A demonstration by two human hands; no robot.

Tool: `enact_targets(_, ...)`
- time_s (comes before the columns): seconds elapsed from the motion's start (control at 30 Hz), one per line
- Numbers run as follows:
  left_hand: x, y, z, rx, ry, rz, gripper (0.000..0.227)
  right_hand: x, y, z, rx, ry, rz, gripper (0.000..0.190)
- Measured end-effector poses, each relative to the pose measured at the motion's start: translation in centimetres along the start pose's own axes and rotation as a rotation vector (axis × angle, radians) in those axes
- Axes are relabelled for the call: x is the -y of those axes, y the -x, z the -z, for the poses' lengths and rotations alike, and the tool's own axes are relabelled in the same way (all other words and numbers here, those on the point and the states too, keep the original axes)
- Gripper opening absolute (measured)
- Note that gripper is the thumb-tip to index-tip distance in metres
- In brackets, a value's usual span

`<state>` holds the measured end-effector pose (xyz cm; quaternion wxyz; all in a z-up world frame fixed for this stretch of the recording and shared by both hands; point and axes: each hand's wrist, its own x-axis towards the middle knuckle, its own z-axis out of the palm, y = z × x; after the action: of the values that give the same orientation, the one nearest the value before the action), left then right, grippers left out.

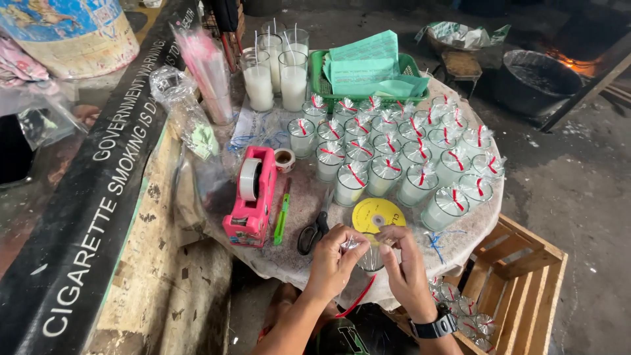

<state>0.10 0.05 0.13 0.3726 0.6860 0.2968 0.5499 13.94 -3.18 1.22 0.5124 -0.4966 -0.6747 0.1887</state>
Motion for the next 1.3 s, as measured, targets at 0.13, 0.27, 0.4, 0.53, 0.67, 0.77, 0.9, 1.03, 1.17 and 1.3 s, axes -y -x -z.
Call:
enact_targets(0.13, 0.3, -0.2, -0.1, 0.017, 0.034, 0.012, 0.010, 0.6, -0.6, 1.3, 0.129, 0.099, -0.030, 0.038)
enact_targets(0.27, 0.2, -0.1, -0.1, 0.046, 0.023, 0.039, 0.011, 0.9, -1.0, 1.3, 0.106, 0.198, 0.057, 0.011)
enact_targets(0.4, 0.2, -0.4, 0.1, 0.061, -0.030, -0.053, 0.021, -1.4, -0.4, 0.1, -0.015, 0.244, 0.162, 0.011)
enact_targets(0.53, 0.2, -0.5, 0.3, 0.055, -0.132, -0.082, 0.009, -1.7, -0.3, -0.2, -0.034, 0.229, 0.156, 0.011)
enact_targets(0.67, 0.4, -0.4, 0.2, 0.040, -0.056, -0.043, 0.004, 0.7, -0.9, 1.3, 0.079, 0.131, 0.017, 0.025)
enact_targets(0.77, 0.5, -0.2, 0.3, 0.030, -0.036, -0.027, 0.006, 0.7, -0.7, 1.8, 0.137, 0.110, -0.064, 0.031)
enact_targets(0.9, 0.3, -0.3, -0.3, 0.047, -0.042, -0.050, 0.005, 0.6, -0.5, 1.2, 0.064, 0.219, 0.018, 0.019)
enact_targets(1.03, 0.3, -0.3, -0.2, 0.055, -0.039, -0.046, 0.005, 0.4, -0.4, 0.7, -0.033, 0.321, 0.120, 0.014)
enact_targets(1.17, 0.2, -0.1, 0.0, 0.037, -0.040, 0.002, 0.006, 0.2, -0.2, 0.7, -0.011, 0.148, 0.002, 0.019)
enact_targets(1.3, 0.3, -0.2, -0.2, 0.018, -0.046, -0.017, 0.006, -0.2, 0.2, 0.9, -0.017, 0.067, -0.096, 0.028)
